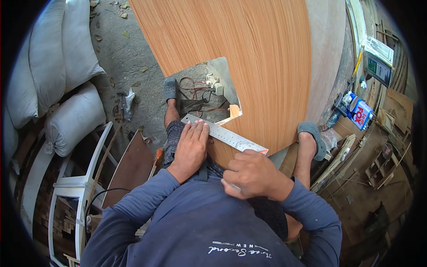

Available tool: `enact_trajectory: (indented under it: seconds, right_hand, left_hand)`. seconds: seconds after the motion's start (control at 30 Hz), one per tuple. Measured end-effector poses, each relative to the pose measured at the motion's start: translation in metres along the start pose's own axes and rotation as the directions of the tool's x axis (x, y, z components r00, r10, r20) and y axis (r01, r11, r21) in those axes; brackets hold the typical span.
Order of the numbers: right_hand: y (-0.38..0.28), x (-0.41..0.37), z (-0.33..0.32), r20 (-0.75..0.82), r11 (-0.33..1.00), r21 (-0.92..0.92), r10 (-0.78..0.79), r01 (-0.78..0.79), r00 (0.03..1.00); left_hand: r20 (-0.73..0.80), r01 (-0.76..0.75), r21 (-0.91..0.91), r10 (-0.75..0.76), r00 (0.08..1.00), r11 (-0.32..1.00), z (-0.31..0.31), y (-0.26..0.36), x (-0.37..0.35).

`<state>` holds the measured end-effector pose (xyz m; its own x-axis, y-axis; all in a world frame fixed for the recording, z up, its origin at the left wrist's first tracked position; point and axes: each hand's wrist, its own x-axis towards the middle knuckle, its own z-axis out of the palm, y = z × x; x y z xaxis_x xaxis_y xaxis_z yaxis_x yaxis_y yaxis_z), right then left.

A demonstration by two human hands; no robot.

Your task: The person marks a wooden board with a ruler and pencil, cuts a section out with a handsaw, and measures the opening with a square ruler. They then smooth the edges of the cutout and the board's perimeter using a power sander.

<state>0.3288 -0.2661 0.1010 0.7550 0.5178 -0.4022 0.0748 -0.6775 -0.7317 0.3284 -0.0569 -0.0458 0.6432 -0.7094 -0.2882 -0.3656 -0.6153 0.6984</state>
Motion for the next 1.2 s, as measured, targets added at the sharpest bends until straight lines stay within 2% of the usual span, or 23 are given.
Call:
enact_trajectory:
  seconds: [0.17, 0.27, 0.33, 0.37, 0.43, 0.5, 0.53, 0.57, 0.67, 0.77, 0.83, 0.97, 1.03, 1.07, 1.17, 1.2]
  right_hand:
    - [0.058, 0.003, -0.017, -0.028, 0.988, 0.112, -0.108, 0.110, 0.994]
    - [0.067, 0.001, -0.017, 0.009, 0.987, 0.126, -0.105, 0.103, 0.994]
    - [0.051, 0.001, -0.013, -0.055, 0.989, 0.065, -0.131, 0.134, 0.990]
    - [0.044, 0.002, -0.011, -0.086, 0.988, 0.029, -0.149, 0.152, 0.985]
    - [0.021, -0.001, -0.018, -0.035, 0.998, -0.024, -0.054, 0.053, 0.998]
    - [0.001, -0.004, -0.025, 0.012, 0.997, -0.068, 0.048, -0.047, 0.999]
    - [0.001, -0.006, -0.021, 0.008, 0.997, -0.066, 0.047, -0.046, 0.999]
    - [0.006, -0.007, -0.016, -0.001, 0.997, -0.072, 0.041, -0.041, 0.999]
    - [0.020, -0.006, -0.016, -0.044, 1.000, -0.025, 0.007, -0.008, 0.999]
    - [0.051, -0.003, -0.021, -0.076, 0.998, 0.032, -0.049, 0.051, 0.996]
    - [0.067, -0.001, -0.023, -0.082, 0.995, 0.072, -0.067, 0.073, 0.994]
    - [0.067, 0.004, -0.020, -0.100, 0.999, 0.009, -0.049, 0.050, 0.994]
    - [0.050, 0.004, -0.008, -0.132, 0.995, -0.056, -0.087, 0.080, 0.987]
    - [0.041, 0.003, -0.011, -0.099, 0.997, -0.065, -0.053, 0.047, 0.994]
    - [0.017, -0.003, -0.024, 0.007, 0.994, -0.091, 0.068, -0.067, 0.998]
    - [0.019, -0.004, -0.020, -0.004, 0.994, -0.086, 0.068, -0.068, 0.998]
  left_hand:
    - [0.106, 0.091, -0.008, -0.089, 0.990, 0.996, -0.003, 0.007, 0.016]
    - [0.170, 0.112, 0.005, -0.111, 0.979, 0.994, -0.010, 0.006, 0.021]
    - [0.193, 0.108, 0.007, -0.107, 0.975, 0.994, -0.017, 0.008, 0.024]
    - [0.188, 0.080, 0.023, -0.083, 0.979, 0.997, -0.019, 0.009, 0.026]
    - [0.186, 0.033, 0.052, -0.042, 0.982, 0.998, -0.020, 0.013, 0.027]
    - [0.122, -0.028, 0.050, 0.022, 0.992, 0.998, -0.015, 0.019, 0.028]
    - [0.086, -0.060, 0.053, 0.055, 0.995, 0.997, -0.012, 0.021, 0.031]
    - [0.054, -0.111, 0.138, 0.104, 0.993, 0.984, -0.009, 0.021, 0.034]
    - [0.117, -0.094, 0.155, 0.077, 0.990, 0.983, -0.004, 0.018, 0.041]
    - [0.209, 0.010, 0.054, -0.021, 0.978, 0.999, -0.006, 0.020, 0.049]
    - [0.327, 0.067, -0.019, -0.057, 0.943, 0.998, -0.014, 0.020, 0.059]
    - [0.451, 0.131, -0.012, -0.111, 0.886, 0.991, -0.018, 0.019, 0.068]
    - [0.297, 0.028, 0.103, -0.058, 0.953, 0.994, -0.004, 0.020, 0.058]
    - [0.220, -0.011, 0.166, -0.026, 0.975, 0.986, -0.001, 0.021, 0.053]
    - [0.153, -0.121, 0.235, 0.086, 0.984, 0.964, 0.008, 0.022, 0.049]
    - [0.139, -0.153, 0.267, 0.119, 0.983, 0.951, 0.010, 0.021, 0.051]
